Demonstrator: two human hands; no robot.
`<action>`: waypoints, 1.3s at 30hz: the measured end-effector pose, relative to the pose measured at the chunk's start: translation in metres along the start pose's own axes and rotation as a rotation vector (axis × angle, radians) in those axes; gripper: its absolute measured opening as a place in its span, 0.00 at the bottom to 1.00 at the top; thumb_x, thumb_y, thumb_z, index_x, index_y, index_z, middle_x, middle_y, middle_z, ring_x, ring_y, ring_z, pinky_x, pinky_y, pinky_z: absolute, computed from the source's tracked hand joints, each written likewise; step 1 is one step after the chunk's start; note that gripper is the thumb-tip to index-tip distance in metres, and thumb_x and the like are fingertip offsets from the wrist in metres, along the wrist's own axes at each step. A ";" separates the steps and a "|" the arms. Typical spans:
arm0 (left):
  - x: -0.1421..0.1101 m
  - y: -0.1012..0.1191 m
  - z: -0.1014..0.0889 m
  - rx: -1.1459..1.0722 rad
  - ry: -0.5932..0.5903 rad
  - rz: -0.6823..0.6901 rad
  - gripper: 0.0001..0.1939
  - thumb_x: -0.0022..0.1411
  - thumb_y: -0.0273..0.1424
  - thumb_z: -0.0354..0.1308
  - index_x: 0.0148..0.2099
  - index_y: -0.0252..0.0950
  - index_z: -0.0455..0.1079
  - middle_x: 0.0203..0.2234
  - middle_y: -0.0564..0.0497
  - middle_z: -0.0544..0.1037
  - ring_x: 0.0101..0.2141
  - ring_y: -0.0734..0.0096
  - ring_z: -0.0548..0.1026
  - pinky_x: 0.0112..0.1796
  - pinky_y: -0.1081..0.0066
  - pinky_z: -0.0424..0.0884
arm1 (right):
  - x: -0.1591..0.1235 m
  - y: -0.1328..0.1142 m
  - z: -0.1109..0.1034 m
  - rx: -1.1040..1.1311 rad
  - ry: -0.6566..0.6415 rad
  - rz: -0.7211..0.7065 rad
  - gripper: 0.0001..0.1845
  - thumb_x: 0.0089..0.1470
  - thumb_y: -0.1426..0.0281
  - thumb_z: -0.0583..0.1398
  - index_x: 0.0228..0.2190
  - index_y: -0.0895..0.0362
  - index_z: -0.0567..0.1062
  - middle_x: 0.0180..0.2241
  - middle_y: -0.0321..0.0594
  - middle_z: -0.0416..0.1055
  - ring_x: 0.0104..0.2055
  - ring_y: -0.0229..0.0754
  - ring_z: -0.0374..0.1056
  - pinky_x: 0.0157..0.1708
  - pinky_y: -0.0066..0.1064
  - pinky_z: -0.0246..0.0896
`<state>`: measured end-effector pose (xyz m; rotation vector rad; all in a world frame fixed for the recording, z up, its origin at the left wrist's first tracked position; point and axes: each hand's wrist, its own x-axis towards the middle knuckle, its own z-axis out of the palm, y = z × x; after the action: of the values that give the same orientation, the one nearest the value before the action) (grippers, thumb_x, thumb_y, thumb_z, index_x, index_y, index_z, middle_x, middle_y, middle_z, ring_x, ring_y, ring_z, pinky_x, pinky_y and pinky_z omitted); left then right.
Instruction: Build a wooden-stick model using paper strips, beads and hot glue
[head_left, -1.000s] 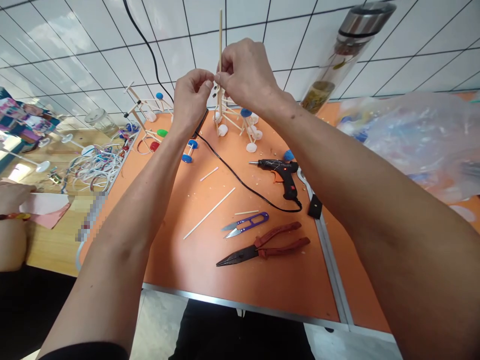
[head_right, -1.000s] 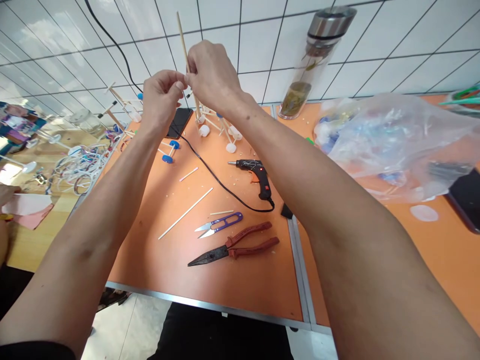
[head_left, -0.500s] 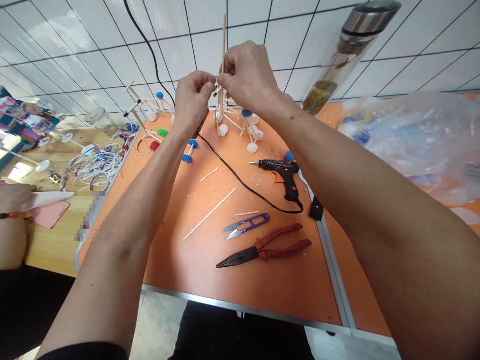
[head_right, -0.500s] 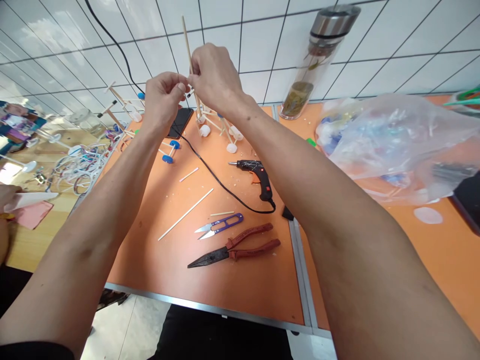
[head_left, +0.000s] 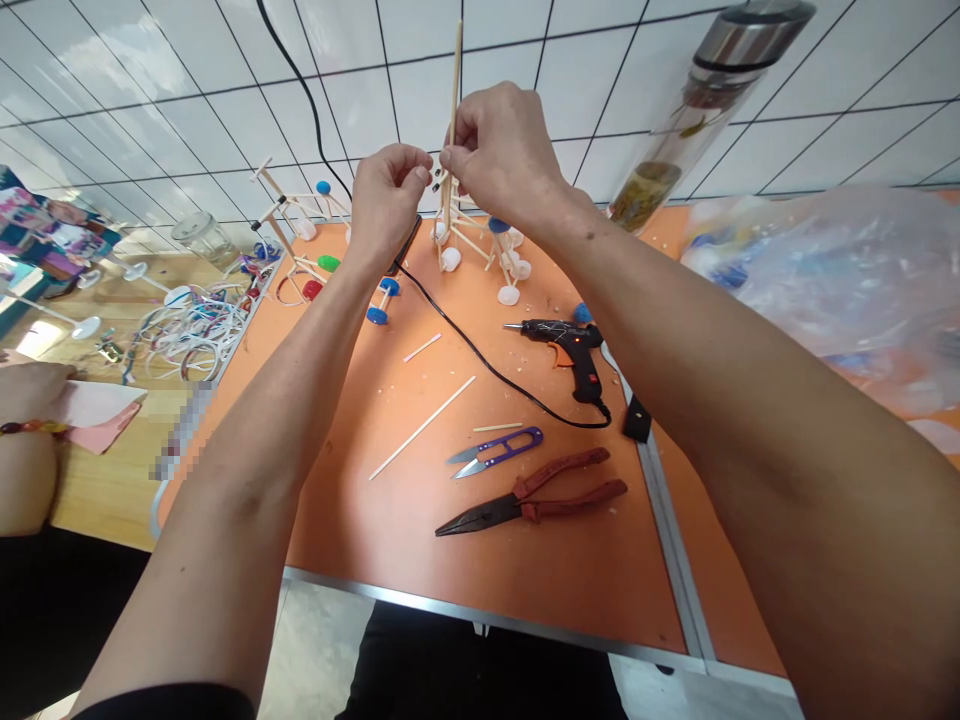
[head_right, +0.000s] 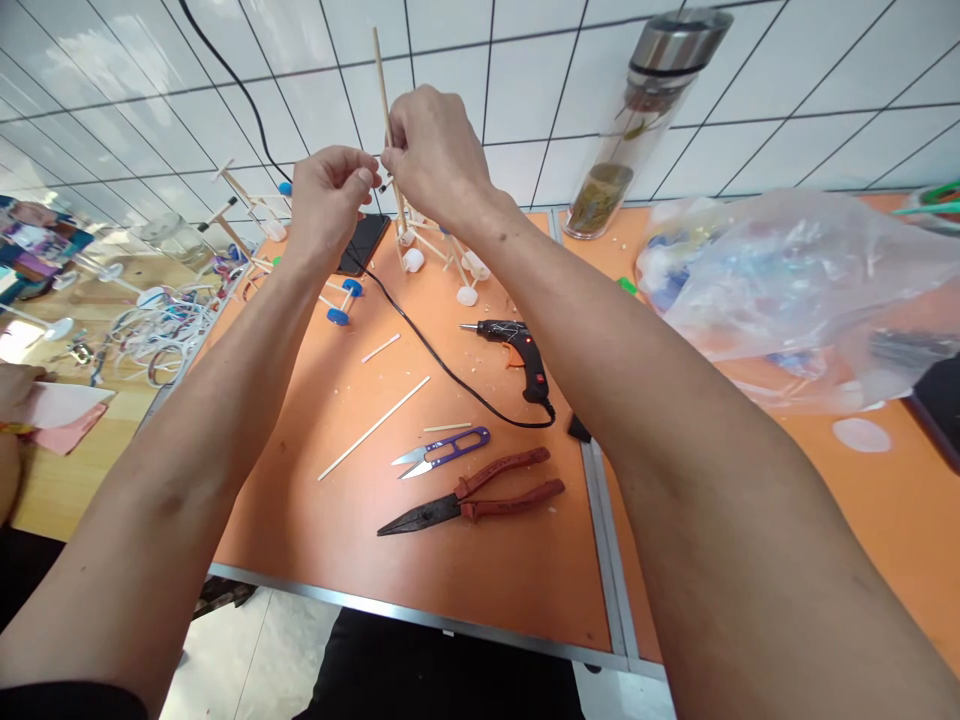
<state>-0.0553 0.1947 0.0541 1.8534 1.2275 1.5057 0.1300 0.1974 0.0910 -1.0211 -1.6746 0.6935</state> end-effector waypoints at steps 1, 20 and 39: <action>-0.001 0.002 0.000 0.007 -0.001 0.012 0.01 0.67 0.31 0.68 0.40 0.44 0.82 0.35 0.54 0.85 0.38 0.66 0.74 0.53 0.53 0.77 | -0.001 -0.002 -0.001 0.031 -0.003 0.028 0.30 0.21 0.62 0.79 0.17 0.31 0.64 0.21 0.43 0.70 0.59 0.64 0.74 0.36 0.48 0.60; 0.002 0.006 0.014 0.049 -0.012 -0.027 0.15 0.54 0.57 0.72 0.31 0.58 0.75 0.30 0.54 0.87 0.48 0.47 0.80 0.61 0.45 0.74 | 0.001 -0.010 0.001 0.123 0.081 0.092 0.30 0.16 0.65 0.78 0.16 0.30 0.66 0.22 0.43 0.72 0.54 0.68 0.77 0.36 0.48 0.56; 0.018 -0.034 0.037 -0.206 -0.010 -0.197 0.12 0.42 0.54 0.75 0.31 0.68 0.78 0.40 0.53 0.92 0.82 0.37 0.61 0.69 0.39 0.70 | 0.005 -0.003 0.004 0.267 0.005 0.163 0.33 0.12 0.65 0.78 0.20 0.30 0.66 0.21 0.44 0.73 0.64 0.64 0.73 0.35 0.47 0.61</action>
<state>-0.0324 0.2335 0.0262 1.5584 1.1655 1.4532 0.1250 0.2004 0.0951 -0.9722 -1.4584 0.9920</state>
